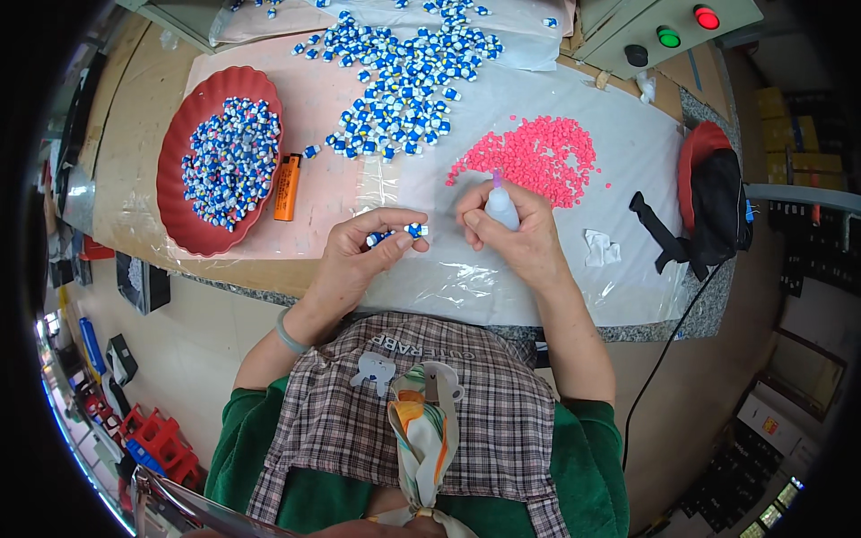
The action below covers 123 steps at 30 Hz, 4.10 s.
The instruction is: Applying glue to small blue components and organizing them on a workstation.
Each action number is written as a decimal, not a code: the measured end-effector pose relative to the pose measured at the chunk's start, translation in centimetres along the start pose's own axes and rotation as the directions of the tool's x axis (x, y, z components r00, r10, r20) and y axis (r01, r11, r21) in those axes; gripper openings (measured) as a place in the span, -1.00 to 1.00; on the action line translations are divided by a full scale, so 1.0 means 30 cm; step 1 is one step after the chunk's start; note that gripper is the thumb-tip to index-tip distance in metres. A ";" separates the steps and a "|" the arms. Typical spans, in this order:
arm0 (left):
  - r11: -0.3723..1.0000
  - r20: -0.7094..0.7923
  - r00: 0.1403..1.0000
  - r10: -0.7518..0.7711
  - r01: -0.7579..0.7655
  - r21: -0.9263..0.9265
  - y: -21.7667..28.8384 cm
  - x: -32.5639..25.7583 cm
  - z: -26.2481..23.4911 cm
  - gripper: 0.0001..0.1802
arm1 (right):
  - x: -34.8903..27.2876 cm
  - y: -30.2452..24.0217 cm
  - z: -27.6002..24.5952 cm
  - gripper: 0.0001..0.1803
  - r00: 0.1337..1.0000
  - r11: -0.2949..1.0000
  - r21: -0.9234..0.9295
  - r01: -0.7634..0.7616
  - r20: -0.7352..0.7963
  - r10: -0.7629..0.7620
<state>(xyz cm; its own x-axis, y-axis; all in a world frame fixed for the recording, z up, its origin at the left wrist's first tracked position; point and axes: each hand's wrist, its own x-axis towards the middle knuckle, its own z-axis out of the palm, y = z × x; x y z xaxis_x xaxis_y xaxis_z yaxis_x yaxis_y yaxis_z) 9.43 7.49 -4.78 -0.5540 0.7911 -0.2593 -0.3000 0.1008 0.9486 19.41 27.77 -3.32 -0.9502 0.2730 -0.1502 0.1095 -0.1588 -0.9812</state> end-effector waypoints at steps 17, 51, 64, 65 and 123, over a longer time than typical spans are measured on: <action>0.986 0.002 0.990 0.139 -0.138 0.094 -0.006 0.000 0.026 -0.75 | -0.048 0.018 0.045 -0.95 0.999 1.000 -0.015 -0.027 0.046 0.028; 0.433 -0.310 0.686 0.658 -0.008 0.902 0.235 -0.052 -0.358 -0.72 | -0.058 -0.001 0.050 -0.68 0.955 0.763 -0.636 0.116 -0.140 -0.262; 0.075 0.187 0.702 0.687 -0.325 0.943 0.103 0.228 -0.149 -0.77 | -0.061 0.014 0.048 -0.78 0.972 0.752 -0.649 0.112 -0.085 -0.218; 0.067 0.194 0.693 0.695 -0.331 0.941 0.090 0.239 -0.140 -0.81 | -0.061 0.013 0.046 -0.78 0.972 0.753 -0.649 0.110 -0.088 -0.218; 0.983 -0.025 0.993 0.112 -0.115 -0.143 0.026 0.018 -0.019 -0.75 | -0.009 0.054 0.151 -0.76 0.842 0.681 -0.583 0.444 0.010 -0.540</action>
<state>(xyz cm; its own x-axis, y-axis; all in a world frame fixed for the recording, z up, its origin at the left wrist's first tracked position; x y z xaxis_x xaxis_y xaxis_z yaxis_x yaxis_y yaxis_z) 8.45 7.65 -4.30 -0.6034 0.7821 -0.1555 -0.3427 -0.0783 0.9362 18.51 23.14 -4.31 -0.8618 0.3059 0.4047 -0.1770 0.5663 -0.8050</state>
